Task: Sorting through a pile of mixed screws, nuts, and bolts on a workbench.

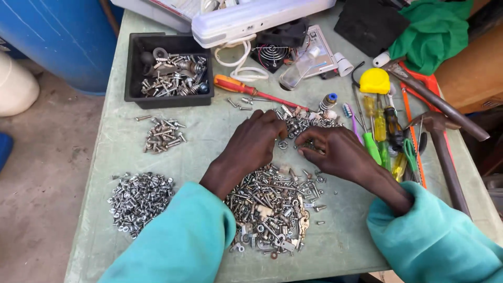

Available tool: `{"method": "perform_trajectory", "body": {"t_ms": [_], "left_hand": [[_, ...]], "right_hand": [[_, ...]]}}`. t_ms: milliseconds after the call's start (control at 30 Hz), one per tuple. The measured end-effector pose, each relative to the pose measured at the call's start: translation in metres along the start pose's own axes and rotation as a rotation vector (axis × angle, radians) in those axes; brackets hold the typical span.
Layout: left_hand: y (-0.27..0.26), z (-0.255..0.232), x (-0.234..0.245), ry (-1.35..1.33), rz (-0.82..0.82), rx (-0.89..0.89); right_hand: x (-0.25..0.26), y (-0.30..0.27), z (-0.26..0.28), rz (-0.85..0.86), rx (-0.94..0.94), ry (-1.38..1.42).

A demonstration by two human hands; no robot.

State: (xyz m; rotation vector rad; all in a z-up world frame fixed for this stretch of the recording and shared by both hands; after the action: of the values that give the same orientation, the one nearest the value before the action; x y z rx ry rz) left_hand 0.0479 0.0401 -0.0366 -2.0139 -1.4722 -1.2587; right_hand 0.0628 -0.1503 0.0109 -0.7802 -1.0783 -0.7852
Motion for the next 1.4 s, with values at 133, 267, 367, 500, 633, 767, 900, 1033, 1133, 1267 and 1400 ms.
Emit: {"method": "perform_trajectory", "body": {"t_ms": [133, 267, 367, 500, 633, 767, 900, 1033, 1133, 1267, 1400], "left_hand": [[-0.004, 0.007, 0.003, -0.007, -0.023, 0.022], [-0.004, 0.021, 0.01, -0.154, -0.093, 0.064], [-0.006, 0.023, 0.014, -0.241, -0.142, 0.042], [-0.008, 0.019, 0.019, -0.241, -0.103, 0.079], [-0.008, 0.017, 0.018, -0.246, -0.084, 0.099], [-0.01, 0.006, 0.021, -0.19, -0.035, 0.086], [-0.006, 0.0, 0.01, 0.005, 0.045, 0.169], [-0.007, -0.007, -0.002, 0.154, -0.07, 0.089], [-0.007, -0.016, -0.006, 0.294, -0.113, 0.046], [-0.006, -0.02, 0.004, 0.251, -0.135, 0.029], [-0.011, -0.044, 0.037, -0.304, -0.414, 0.014]], "right_hand": [[-0.002, 0.01, 0.002, 0.004, 0.008, -0.048], [-0.002, 0.017, 0.006, -0.011, 0.05, -0.008], [-0.004, 0.018, 0.015, -0.038, 0.119, -0.011], [-0.017, 0.02, 0.018, -0.043, 0.257, -0.064], [-0.027, 0.014, 0.021, -0.107, 0.278, -0.093], [-0.019, 0.008, 0.021, -0.184, 0.342, 0.103], [-0.008, 0.007, -0.014, -0.016, -0.074, 0.748], [0.003, 0.009, -0.019, 0.07, -0.002, 1.246], [0.0, 0.01, -0.024, 0.154, -0.127, 1.612], [-0.007, 0.011, -0.028, 0.209, -0.188, 1.678], [-0.005, 0.008, -0.017, 0.201, -0.246, 1.418]]}}
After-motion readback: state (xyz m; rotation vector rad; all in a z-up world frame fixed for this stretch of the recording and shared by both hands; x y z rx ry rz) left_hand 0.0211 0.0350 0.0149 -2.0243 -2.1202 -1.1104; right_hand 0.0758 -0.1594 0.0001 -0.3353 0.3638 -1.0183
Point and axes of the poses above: each hand's wrist, its own y-axis towards the middle knuckle, its own x-axis out of the back of the hand, z = x × y, the point moved 3 cm from there along y, towards the middle knuckle, and after that the axes turned 3 degrees about -y, right-handed, at the moved point
